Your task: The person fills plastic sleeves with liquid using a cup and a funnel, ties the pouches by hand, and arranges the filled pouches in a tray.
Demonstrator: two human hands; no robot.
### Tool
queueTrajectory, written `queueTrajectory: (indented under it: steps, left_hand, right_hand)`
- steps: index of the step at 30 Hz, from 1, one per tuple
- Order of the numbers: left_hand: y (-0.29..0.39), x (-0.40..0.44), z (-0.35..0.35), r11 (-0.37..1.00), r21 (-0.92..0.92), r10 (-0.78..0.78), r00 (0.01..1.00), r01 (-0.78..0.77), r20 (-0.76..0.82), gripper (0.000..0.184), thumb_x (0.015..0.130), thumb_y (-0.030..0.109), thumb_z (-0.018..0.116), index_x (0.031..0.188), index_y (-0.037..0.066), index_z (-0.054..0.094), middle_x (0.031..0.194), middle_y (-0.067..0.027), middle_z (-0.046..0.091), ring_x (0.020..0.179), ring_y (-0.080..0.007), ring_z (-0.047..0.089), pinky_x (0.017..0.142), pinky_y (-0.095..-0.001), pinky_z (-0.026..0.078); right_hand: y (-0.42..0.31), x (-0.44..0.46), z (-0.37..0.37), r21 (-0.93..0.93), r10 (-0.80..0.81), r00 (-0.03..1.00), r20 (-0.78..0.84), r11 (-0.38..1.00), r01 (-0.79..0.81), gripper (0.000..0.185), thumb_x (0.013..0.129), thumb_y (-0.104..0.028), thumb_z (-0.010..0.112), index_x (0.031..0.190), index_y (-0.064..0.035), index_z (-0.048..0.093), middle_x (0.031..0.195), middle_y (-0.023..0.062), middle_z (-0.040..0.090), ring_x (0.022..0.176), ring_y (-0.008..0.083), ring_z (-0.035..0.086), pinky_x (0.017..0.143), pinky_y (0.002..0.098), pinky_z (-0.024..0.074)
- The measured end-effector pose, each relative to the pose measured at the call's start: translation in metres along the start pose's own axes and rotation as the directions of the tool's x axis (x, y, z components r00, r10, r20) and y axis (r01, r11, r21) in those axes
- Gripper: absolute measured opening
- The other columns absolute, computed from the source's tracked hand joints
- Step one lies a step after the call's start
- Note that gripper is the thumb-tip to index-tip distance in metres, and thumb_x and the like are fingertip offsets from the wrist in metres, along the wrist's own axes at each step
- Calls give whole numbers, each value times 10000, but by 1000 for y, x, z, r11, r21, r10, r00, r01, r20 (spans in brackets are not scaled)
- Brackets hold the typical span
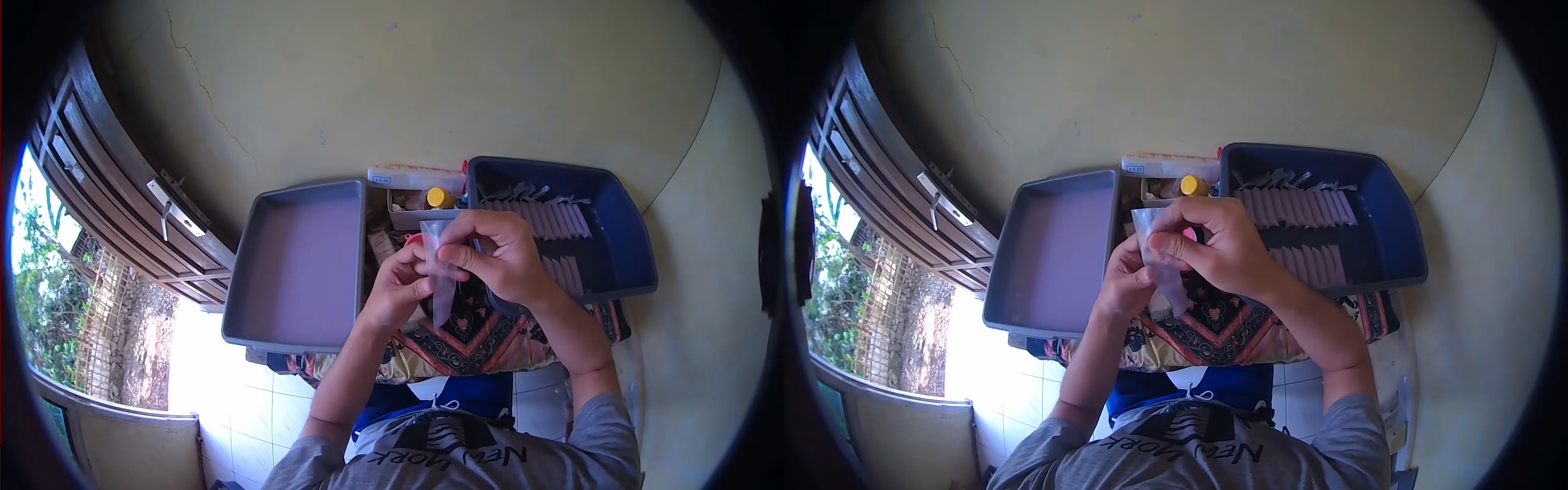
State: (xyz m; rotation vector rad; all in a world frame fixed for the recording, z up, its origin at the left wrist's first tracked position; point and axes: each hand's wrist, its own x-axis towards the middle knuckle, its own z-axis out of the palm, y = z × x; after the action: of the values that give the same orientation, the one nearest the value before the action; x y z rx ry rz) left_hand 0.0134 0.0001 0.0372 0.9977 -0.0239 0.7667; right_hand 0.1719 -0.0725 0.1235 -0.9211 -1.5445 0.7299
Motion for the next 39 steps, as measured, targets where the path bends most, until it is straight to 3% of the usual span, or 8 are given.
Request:
queueTrajectory:
  steps: [2, 24, 27, 29, 30, 32, 36, 39]
  left_hand:
    - [3, 2, -2, 999, 18, 29, 997, -30, 66, 391, 789, 175, 769, 1069, 56, 523, 1003, -164, 684, 988, -238, 664, 832, -336, 532]
    - [15, -12, 17, 942, 332, 1, 990, 46, -141, 366, 788, -120, 669, 1042, 23, 448, 929, -132, 645, 913, -203, 665, 799, -359, 584]
    - [17, -16, 14, 919, 372, -54, 976, 132, -211, 366, 794, -128, 654, 1056, 17, 443, 937, -126, 644, 923, -198, 662, 794, -362, 582]
    - [13, -18, 9, 912, 378, -79, 972, 160, -221, 376, 791, -137, 644, 1070, 21, 449, 932, -109, 640, 925, -178, 659, 807, -332, 563]
    - [13, -18, 11, 912, 377, -78, 972, 160, -224, 376, 791, -137, 644, 1070, 21, 449, 932, -109, 640, 925, -178, 659, 807, -332, 563]
    - [12, -16, 18, 865, 485, 0, 968, 127, -252, 369, 785, -139, 639, 1045, 42, 449, 904, -78, 626, 890, -153, 657, 806, -286, 541]
    - [3, -19, 12, 877, 445, -109, 977, 182, -185, 346, 783, -137, 633, 973, 68, 430, 879, -53, 616, 846, -125, 644, 757, -245, 518]
    - [-11, -26, 3, 892, 416, -112, 978, 178, -178, 331, 804, -108, 627, 933, 84, 390, 840, -25, 596, 773, -104, 622, 680, -224, 495]
  right_hand:
    - [1, -1, -3, -161, -92, 996, -12, 983, 89, 115, 834, -100, 705, 852, 6, 663, 747, 71, 669, 703, 128, 635, 668, 266, 487]
    - [16, -15, 9, -339, -143, 985, -96, 935, 103, 125, 827, -106, 699, 883, -2, 659, 733, 88, 668, 667, 151, 650, 652, 280, 494]
    - [14, -19, 12, -167, -11, 984, -180, 986, -20, 201, 804, -75, 693, 998, -37, 653, 903, 108, 681, 873, 217, 666, 805, 318, 506]
    - [11, -21, 12, -534, -424, 903, -69, 780, 325, 304, 791, -78, 672, 1093, -63, 633, 1112, 125, 634, 1128, 289, 572, 1017, 428, 411]
    - [9, -23, 11, -533, -423, 904, -67, 781, 326, 304, 791, -78, 672, 1093, -63, 633, 1112, 125, 634, 1128, 289, 572, 1017, 428, 411]
    - [5, -29, 7, -726, -340, 813, 473, 373, 578, 316, 798, -101, 635, 1112, -64, 637, 1249, 137, 563, 1254, 328, 457, 1102, 534, 282]
    - [22, -36, 6, -799, -276, 848, 452, 296, 523, 256, 826, -129, 601, 1062, -41, 646, 1149, 118, 611, 1211, 285, 498, 1104, 601, 245]
    - [29, -45, 4, -809, -205, 861, 465, 295, 508, 186, 825, -121, 600, 980, -18, 610, 995, 118, 640, 1093, 286, 568, 1078, 533, 318]
